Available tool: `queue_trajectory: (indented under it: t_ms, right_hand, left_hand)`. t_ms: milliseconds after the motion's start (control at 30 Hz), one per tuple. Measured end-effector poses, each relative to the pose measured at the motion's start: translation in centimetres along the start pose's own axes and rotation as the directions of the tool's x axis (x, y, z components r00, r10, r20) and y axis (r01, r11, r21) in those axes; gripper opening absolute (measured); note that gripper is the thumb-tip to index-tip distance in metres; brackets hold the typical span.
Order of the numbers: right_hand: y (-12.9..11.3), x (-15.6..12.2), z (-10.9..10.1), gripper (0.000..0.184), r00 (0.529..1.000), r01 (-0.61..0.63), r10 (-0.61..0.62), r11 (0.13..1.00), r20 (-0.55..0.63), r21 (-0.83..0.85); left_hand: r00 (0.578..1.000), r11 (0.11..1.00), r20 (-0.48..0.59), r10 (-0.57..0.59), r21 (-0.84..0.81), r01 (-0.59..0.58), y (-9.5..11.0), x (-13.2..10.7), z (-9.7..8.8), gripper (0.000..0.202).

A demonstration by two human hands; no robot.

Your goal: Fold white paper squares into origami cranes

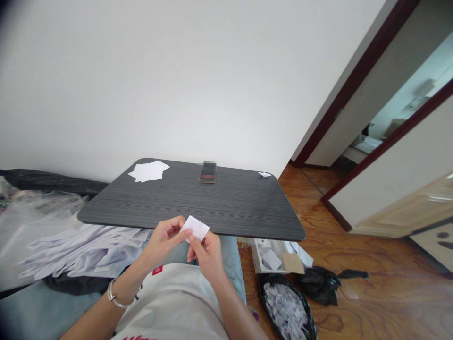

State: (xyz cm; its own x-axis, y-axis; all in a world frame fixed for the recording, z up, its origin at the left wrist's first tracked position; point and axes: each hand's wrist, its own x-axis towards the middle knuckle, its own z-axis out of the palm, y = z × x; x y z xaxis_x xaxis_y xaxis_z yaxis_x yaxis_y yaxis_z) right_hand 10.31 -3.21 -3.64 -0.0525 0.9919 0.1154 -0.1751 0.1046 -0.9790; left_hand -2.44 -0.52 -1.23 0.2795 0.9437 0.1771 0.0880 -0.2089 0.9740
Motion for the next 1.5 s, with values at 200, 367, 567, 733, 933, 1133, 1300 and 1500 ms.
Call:
queue_trajectory:
  t_ms: [200,367,567,733,933,1133,1300,1500]
  right_hand:
    - [0.2,0.2,0.0,0.033,1.000,-0.009,0.009,1.000,0.009,0.003]
    - [0.7,0.4,-0.1,0.033,0.999,-0.012,0.013,1.000,0.031,-0.012]
    - [0.7,0.5,-0.2,0.032,1.000,-0.025,0.025,1.000,0.002,0.012]
    - [0.9,0.6,-0.4,0.029,0.998,-0.048,0.049,0.998,-0.026,0.047]
    - [0.9,0.7,-0.6,0.029,0.999,-0.052,0.052,0.998,-0.008,0.047]
    - [0.9,0.7,-0.6,0.031,0.999,-0.045,0.045,0.998,0.014,0.031]
    - [1.0,0.7,-0.5,0.033,0.999,-0.030,0.029,0.999,0.019,0.020]
    - [1.5,0.9,-0.4,0.032,1.000,-0.029,0.029,0.999,0.002,0.017]
  left_hand:
    - [1.000,1.000,-0.027,0.003,-0.010,-0.003,0.1,-0.1,0.0,0.036]
    - [1.000,0.999,-0.025,-0.018,-0.032,0.017,-0.3,0.0,0.0,0.034]
    - [1.000,0.999,-0.024,-0.020,-0.038,0.019,-0.8,0.2,0.2,0.033]
    - [0.999,0.998,-0.015,-0.032,-0.061,0.031,-1.1,0.5,0.5,0.033]
    - [0.999,0.997,-0.015,-0.036,-0.075,0.035,-1.0,0.5,0.7,0.033]
    - [0.999,0.995,-0.004,-0.036,-0.095,0.035,-0.8,0.5,0.7,0.032]
    - [0.999,0.992,-0.013,-0.039,-0.124,0.037,-0.8,0.5,0.7,0.032]
    - [0.999,0.991,-0.020,-0.044,-0.127,0.041,-1.0,0.6,0.7,0.032]
